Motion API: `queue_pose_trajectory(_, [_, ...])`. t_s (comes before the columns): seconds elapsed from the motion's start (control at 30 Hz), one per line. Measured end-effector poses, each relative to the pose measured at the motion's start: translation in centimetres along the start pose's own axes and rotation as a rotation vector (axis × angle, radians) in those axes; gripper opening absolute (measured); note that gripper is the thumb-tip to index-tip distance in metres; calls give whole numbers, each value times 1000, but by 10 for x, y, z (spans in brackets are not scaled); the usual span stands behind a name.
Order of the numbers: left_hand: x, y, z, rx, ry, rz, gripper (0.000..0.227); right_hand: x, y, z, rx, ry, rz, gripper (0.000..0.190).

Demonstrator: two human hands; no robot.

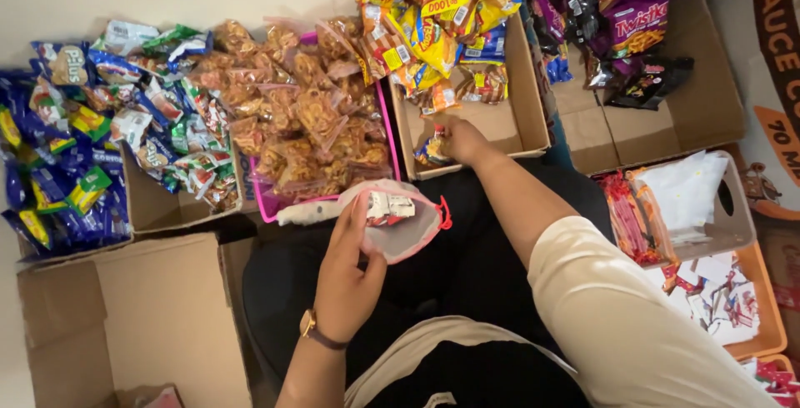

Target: The person packs various snack items into small plastic bags, ties them with twist ties, and places the completed bags into a cardboard box. The person handles chips, biscuits, and other packaged snacks from surrounding boxes and trays.

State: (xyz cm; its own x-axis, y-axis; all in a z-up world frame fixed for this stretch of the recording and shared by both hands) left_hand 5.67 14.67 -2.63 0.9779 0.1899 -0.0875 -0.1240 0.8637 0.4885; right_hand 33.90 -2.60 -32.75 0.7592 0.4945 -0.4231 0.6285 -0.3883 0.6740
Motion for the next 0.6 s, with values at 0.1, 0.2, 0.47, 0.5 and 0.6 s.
queue_pose_trajectory(0.1, [0,-1,6,-7,47,-24,68,-15,9,-11,205,-61,1,63])
queue_pose_trajectory(0.2, [-2,0,11,-12,-17,84,77,-14,11,-8,106,8,62,88])
queue_pose_trajectory(0.47, [-9,2,18,104,-51,69,76,-47,56,-13,349,127,344,46])
queue_pose_trajectory(0.5, [-10,2,21,105,-53,73,76,-65,65,-25,349,132,344,46])
queue_pose_trajectory(0.6, [-12,1,26,142,-27,53,78,-119,94,-56,664,74,366,51])
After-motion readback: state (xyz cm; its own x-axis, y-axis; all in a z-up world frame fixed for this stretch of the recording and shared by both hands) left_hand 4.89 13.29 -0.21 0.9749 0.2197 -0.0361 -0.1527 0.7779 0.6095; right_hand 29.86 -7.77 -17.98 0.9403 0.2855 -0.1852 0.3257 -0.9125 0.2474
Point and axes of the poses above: each hand's wrist, its own x-axis towards the middle knuckle, its own y-axis out of the back of the hand, z = x × y, the point moved 3 cm from there along x, towards the middle knuckle, and after that the axes turned 5 degrees about y, right-handed, at the moved point
